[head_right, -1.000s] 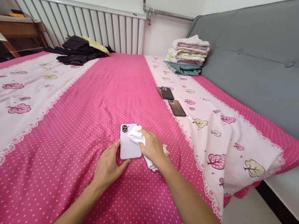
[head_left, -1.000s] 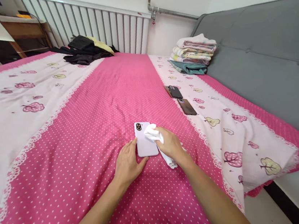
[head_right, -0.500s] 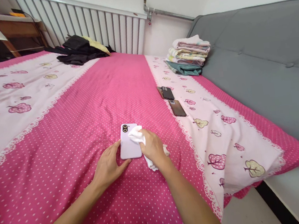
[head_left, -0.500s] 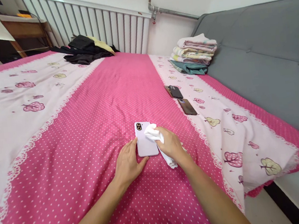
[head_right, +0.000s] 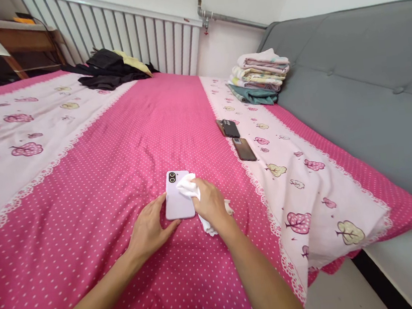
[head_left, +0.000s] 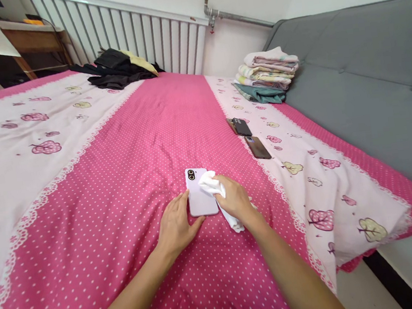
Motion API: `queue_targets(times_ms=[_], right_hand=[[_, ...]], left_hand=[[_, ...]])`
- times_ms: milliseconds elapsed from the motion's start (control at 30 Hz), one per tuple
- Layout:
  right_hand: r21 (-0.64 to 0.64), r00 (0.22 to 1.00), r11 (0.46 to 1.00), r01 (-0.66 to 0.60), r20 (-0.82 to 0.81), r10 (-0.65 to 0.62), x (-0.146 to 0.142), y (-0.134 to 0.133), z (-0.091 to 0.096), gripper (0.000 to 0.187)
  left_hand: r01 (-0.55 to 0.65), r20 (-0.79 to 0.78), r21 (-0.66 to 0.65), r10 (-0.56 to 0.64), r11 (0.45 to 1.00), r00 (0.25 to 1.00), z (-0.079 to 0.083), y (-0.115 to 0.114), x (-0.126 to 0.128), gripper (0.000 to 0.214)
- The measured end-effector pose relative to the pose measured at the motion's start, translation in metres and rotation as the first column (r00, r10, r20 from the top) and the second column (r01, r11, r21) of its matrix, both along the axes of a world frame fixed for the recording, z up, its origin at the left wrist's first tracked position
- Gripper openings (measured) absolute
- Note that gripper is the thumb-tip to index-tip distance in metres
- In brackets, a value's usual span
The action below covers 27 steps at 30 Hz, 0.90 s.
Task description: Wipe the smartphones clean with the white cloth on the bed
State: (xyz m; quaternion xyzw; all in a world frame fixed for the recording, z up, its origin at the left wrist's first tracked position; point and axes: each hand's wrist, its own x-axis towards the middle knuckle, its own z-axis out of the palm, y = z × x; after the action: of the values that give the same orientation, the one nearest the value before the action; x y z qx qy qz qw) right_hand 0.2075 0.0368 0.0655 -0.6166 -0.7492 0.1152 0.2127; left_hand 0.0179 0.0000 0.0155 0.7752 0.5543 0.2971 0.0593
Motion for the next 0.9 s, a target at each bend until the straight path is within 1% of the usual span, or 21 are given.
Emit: queue_targets(times_ms=[900], right_hand=[[0.006,1.000,1.000,0.001,0.007,-0.001,0.0000,-0.0001,-0.0003,0.039]], left_hand=[[0.001,0.004,0.006,-0.001,1.000,1.000,-0.0002,0.0000,0.0000,0.064]])
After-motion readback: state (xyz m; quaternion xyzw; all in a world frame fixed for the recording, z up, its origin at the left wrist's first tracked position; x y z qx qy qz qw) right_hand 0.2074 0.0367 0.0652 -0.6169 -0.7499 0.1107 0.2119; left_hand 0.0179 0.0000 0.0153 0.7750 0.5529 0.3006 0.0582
